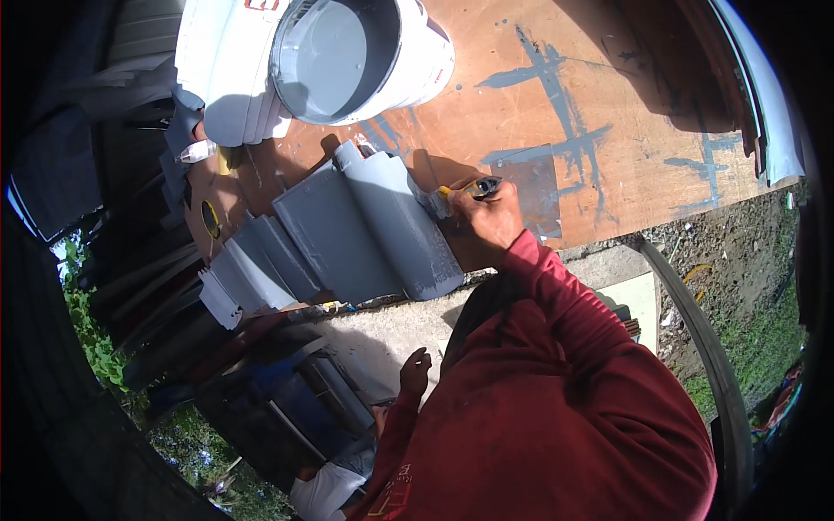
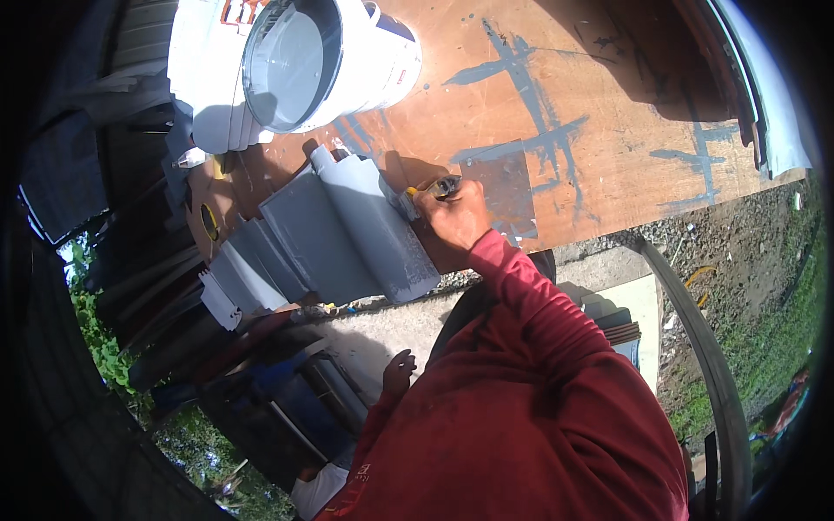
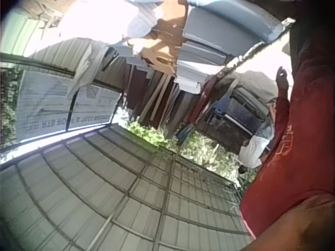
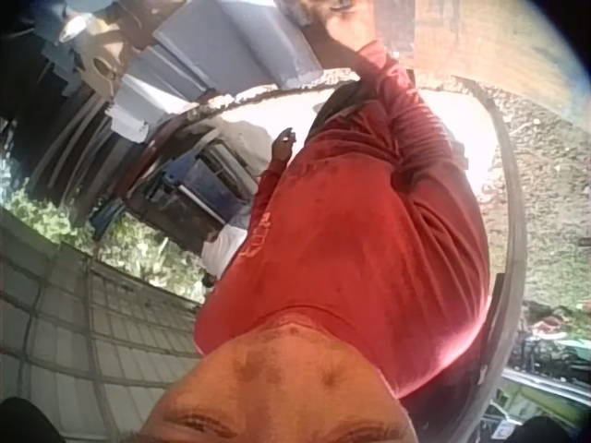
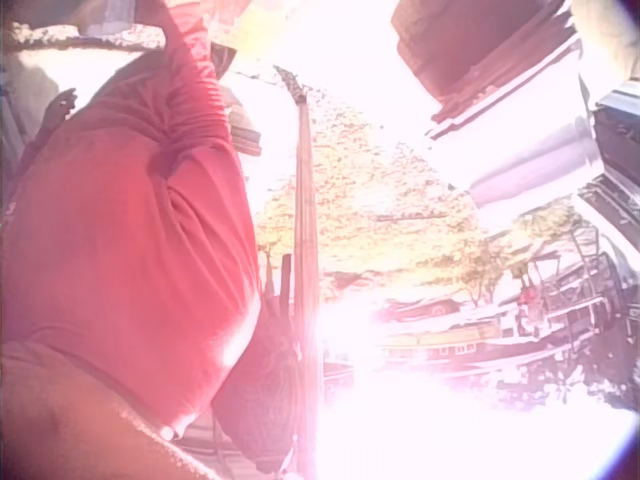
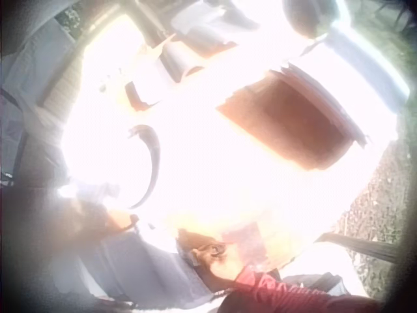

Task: The person paints several curved tiles using a brush and a bucket of grey paint. They dip the brush into the paint, apply it to the surface of the tiles one by one, and set them aside.

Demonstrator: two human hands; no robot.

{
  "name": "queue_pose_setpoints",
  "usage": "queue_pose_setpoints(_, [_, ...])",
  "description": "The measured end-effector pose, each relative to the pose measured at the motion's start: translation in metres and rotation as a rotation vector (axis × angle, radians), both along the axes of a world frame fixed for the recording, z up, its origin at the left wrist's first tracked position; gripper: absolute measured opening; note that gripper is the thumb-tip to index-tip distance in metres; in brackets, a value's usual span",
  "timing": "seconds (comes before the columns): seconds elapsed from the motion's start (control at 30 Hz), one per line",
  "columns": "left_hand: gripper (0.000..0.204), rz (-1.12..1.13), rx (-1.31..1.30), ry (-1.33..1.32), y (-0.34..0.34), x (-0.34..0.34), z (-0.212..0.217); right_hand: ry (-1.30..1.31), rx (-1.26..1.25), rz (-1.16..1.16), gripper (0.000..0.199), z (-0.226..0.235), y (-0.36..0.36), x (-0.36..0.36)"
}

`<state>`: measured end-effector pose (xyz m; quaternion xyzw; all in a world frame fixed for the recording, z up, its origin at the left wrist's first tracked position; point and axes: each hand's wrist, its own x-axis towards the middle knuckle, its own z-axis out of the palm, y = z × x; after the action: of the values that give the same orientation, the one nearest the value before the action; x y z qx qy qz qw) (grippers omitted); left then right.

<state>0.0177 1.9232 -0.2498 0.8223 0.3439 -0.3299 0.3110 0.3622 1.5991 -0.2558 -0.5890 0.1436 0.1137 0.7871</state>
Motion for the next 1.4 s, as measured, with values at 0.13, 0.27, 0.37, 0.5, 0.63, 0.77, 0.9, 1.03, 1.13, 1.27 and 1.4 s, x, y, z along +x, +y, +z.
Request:
queue_pose_setpoints(0.13, [0.042, -0.04, 0.023, -0.01, -0.006, 0.008, -0.003, -0.105, 0.087, -0.292, 0.012, 0.023, 0.005, 0.03])
queue_pose_setpoints(0.27, [0.042, -0.053, 0.011, -0.002, -0.01, 0.023, -0.002, -0.013, -0.052, -0.273, 0.024, 0.008, 0.026, 0.055])
queue_pose_setpoints(0.37, [0.042, 0.003, 0.01, -0.007, -0.005, 0.027, -0.004, 0.11, -0.123, -0.063, 0.023, 0.007, 0.006, 0.031])
queue_pose_setpoints(0.5, [0.042, -0.034, -0.008, -0.012, -0.002, 0.019, -0.012, -0.043, -0.049, -0.431, 0.027, 0.02, 0.003, 0.044])
queue_pose_setpoints(0.63, [0.044, -0.142, -0.006, -0.007, -0.002, 0.018, -0.021, 0.031, -0.288, -0.379, 0.029, 0.012, 0.029, 0.063])
queue_pose_setpoints(0.77, [0.043, -0.021, -0.058, -0.051, 0.003, 0.007, -0.026, 0.023, -0.305, -0.273, 0.031, 0.015, 0.028, -0.004])
queue_pose_setpoints(0.9, [0.04, -0.056, -0.072, -0.035, 0.001, -0.003, -0.036, 0.16, -0.244, -0.03, 0.028, 0.013, 0.014, -0.103])
queue_pose_setpoints(1.03, [0.038, -0.046, -0.04, 0.046, 0.002, -0.005, -0.037, 0.139, -0.456, 0.113, 0.026, 0.028, -0.005, -0.103])
queue_pose_setpoints(1.13, [0.039, 0.005, -0.063, 0.03, -0.005, 0.009, -0.032, 0.121, -0.4, 0.023, 0.024, 0.028, 0.006, -0.053])
queue_pose_setpoints(1.27, [0.04, -0.009, -0.059, -0.017, -0.005, 0.015, -0.034, 0.01, -0.256, -0.209, 0.022, 0.008, 0.031, 0.02])
queue_pose_setpoints(1.4, [0.04, 0.037, -0.057, -0.038, -0.009, 0.008, -0.028, -0.093, -0.053, -0.307, 0.018, 0.007, 0.023, 0.006])
